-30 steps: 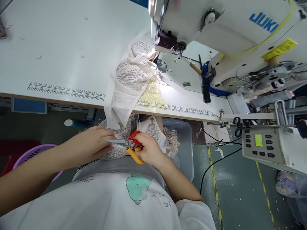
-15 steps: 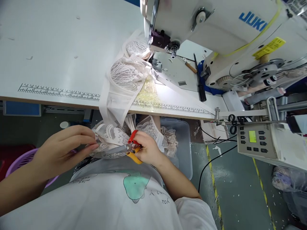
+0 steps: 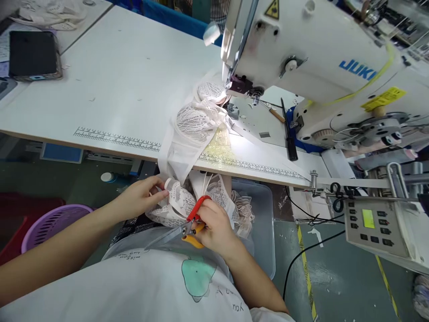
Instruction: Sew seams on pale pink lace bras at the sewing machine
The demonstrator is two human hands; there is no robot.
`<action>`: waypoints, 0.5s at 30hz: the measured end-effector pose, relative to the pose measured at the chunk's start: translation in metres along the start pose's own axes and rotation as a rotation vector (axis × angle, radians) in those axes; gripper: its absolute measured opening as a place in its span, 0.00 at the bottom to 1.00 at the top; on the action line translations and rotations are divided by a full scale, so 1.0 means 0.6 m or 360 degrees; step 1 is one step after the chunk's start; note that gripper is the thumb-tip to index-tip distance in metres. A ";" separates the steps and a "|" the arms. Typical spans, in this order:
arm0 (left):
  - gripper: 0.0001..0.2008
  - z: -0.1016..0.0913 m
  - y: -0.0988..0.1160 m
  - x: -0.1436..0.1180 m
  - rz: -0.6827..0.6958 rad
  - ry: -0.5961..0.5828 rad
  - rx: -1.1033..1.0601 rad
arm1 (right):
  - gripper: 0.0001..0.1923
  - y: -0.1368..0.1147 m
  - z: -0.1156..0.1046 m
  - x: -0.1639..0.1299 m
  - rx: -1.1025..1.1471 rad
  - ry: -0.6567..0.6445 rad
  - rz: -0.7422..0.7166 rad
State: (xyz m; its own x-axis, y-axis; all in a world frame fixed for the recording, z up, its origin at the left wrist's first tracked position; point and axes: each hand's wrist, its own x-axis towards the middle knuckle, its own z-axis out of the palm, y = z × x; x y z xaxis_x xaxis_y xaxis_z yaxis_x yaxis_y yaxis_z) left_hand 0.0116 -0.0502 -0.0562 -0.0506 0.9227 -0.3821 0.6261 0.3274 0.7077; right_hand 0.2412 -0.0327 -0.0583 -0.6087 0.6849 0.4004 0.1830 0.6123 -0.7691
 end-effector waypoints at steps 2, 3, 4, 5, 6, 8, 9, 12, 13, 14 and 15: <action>0.21 0.003 -0.004 0.005 -0.0021 -0.0213 -0.0273 | 0.09 -0.002 -0.002 -0.001 0.0016 -0.0005 -0.0024; 0.21 0.006 -0.005 0.005 -0.0032 -0.0326 -0.0440 | 0.09 -0.003 -0.003 -0.002 0.0020 -0.0010 -0.0029; 0.20 0.009 -0.005 0.005 -0.0052 -0.0418 -0.0614 | 0.09 -0.004 -0.004 -0.002 0.0021 -0.0014 -0.0029; 0.18 0.012 -0.005 0.003 -0.0083 -0.0488 -0.0789 | 0.08 -0.004 -0.005 -0.003 0.0016 -0.0017 -0.0026; 0.16 0.015 -0.004 0.001 -0.0119 -0.0533 -0.0957 | 0.08 -0.004 -0.007 -0.003 0.0008 -0.0024 -0.0016; 0.14 0.017 -0.005 -0.002 -0.0180 -0.0538 -0.1205 | 0.08 -0.004 -0.010 -0.004 -0.0005 -0.0044 0.0018; 0.13 0.016 -0.006 -0.003 -0.0196 -0.0520 -0.1276 | 0.08 -0.003 -0.012 -0.005 -0.0010 -0.0048 0.0038; 0.13 0.004 -0.015 -0.007 -0.0095 -0.0620 -0.1469 | 0.07 0.000 -0.016 -0.009 -0.0004 -0.0004 0.0141; 0.13 -0.001 -0.018 -0.008 -0.0021 -0.0687 -0.1537 | 0.06 0.002 -0.016 -0.011 0.0015 0.0022 0.0189; 0.14 -0.006 -0.020 -0.010 0.0052 -0.0744 -0.1596 | 0.06 0.004 -0.016 -0.014 0.0041 0.0044 0.0240; 0.14 -0.009 -0.021 -0.012 0.0114 -0.0783 -0.1641 | 0.06 0.006 -0.015 -0.016 0.0071 0.0060 0.0289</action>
State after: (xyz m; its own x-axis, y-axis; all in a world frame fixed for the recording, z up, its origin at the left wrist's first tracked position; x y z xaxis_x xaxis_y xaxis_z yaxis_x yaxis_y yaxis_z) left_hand -0.0002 -0.0598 -0.0592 0.4119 0.8405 -0.3520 -0.3324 0.4982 0.8008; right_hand 0.2547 -0.0335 -0.0607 -0.5392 0.7975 0.2706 0.2526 0.4596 -0.8514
